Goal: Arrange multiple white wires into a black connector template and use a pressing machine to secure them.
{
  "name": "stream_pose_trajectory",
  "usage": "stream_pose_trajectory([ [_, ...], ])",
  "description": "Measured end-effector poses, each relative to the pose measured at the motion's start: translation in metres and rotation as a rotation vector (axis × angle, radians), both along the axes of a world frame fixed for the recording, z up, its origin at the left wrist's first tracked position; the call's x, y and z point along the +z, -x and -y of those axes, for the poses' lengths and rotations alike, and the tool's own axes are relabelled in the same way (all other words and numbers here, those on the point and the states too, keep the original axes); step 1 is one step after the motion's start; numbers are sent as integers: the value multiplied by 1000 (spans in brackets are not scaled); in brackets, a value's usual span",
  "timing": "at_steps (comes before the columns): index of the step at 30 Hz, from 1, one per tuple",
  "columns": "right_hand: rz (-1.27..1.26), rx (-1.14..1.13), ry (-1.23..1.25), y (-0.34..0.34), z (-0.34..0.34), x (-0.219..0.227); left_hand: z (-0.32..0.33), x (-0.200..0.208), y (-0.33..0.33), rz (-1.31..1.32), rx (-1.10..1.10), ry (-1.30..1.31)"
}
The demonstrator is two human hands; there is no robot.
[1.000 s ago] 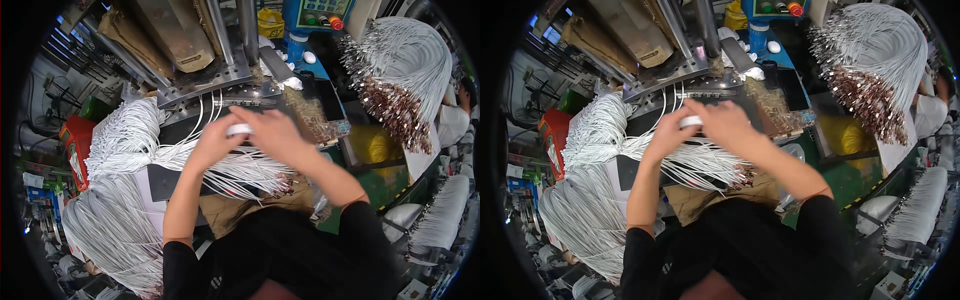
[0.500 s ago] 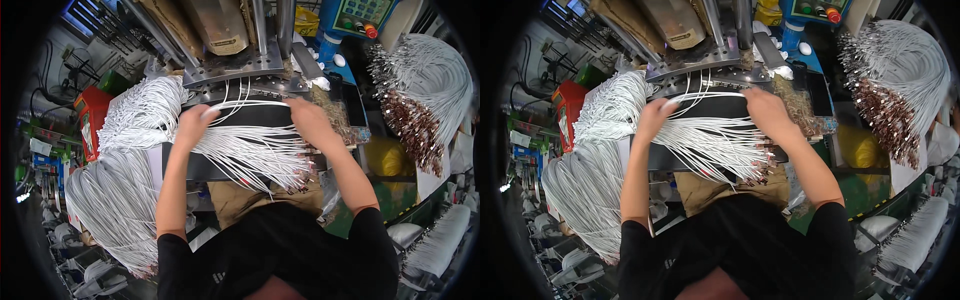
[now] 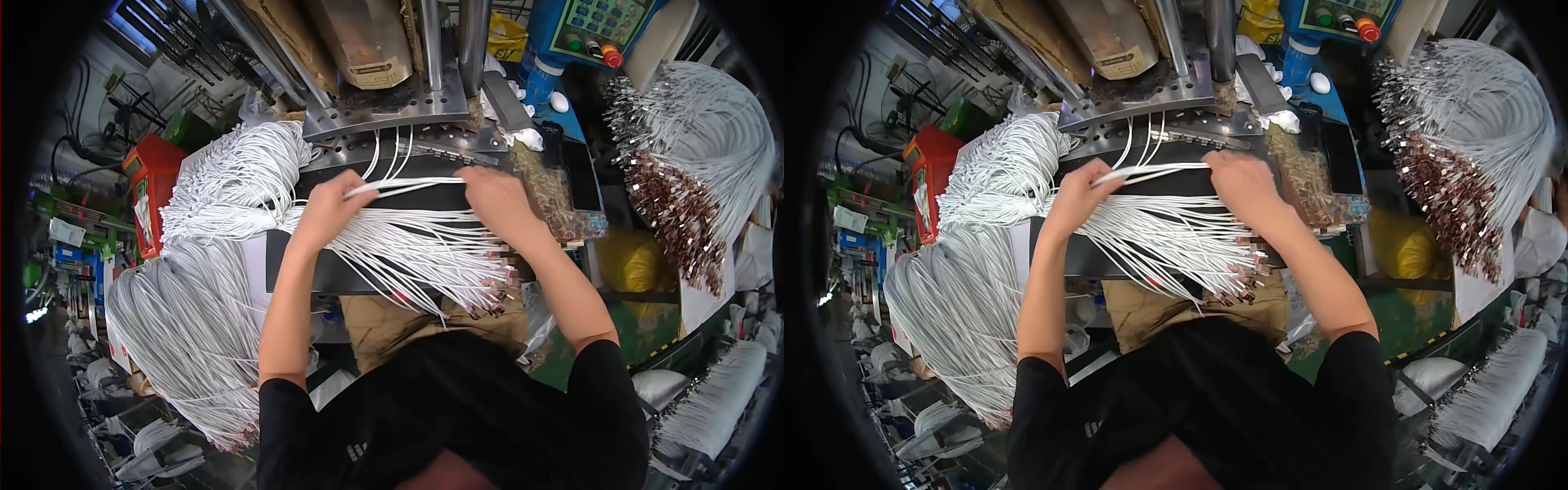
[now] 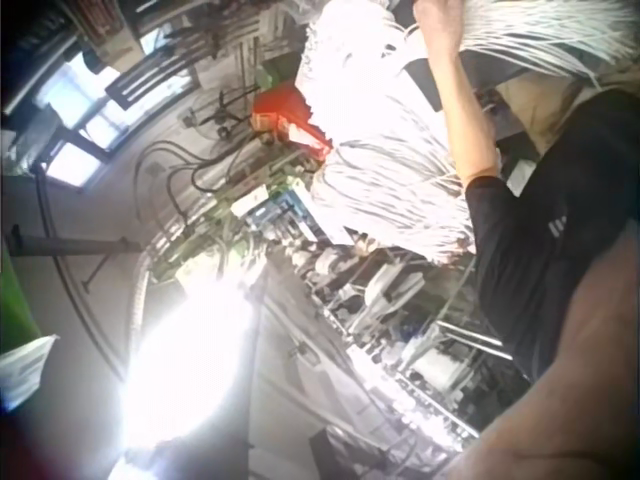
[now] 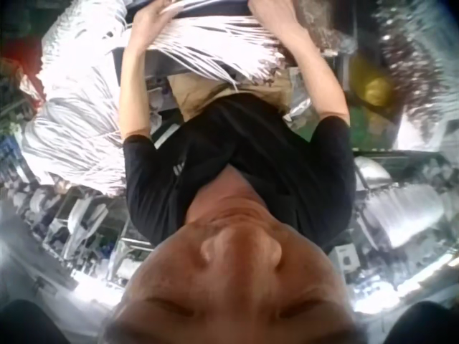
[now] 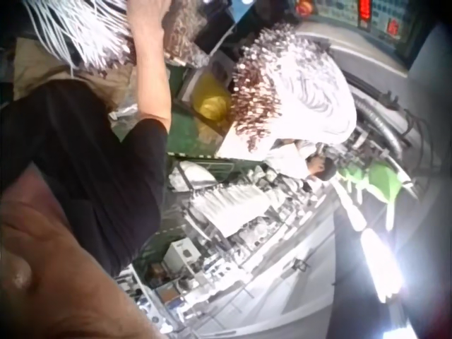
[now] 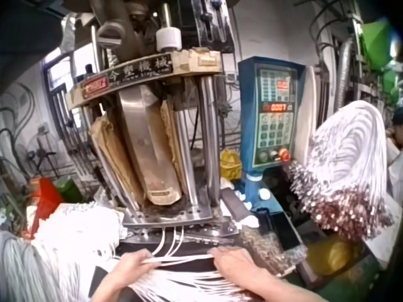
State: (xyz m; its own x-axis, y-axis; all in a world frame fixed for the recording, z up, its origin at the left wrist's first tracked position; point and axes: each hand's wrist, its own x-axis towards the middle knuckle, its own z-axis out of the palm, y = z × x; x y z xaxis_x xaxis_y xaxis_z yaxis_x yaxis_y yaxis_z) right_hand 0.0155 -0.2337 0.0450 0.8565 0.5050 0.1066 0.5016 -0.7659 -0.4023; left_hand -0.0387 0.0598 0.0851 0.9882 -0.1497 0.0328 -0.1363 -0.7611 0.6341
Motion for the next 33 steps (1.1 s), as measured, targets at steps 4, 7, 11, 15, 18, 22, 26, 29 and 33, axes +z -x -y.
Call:
stream_pose_trajectory([
  [4,289,262,-124,33,-34,35,37,13,4,53,-104,-65],
  [7,321,110,80,12,-5,38,42,36,2,-61,-129,-98],
  [11,420,269,93,18,-2,34,59,25,21,-652,-134,362],
  [15,380,231,-254,-4,-7,11,70,-18,29,-848,-190,910],
  [18,45,95,-589,-20,-7,-6,81,-19,26,-847,-159,937],
  [22,-481,76,-912,-13,-17,-4,93,-23,6,-792,-90,913],
  [26,-352,130,-527,0,4,-4,81,-36,-21,-712,11,1037],
  [29,-326,53,-147,6,8,3,65,-39,-38,-667,115,1241],
  [33,-31,84,44,-10,3,-4,61,-55,-48,-659,198,1305],
])
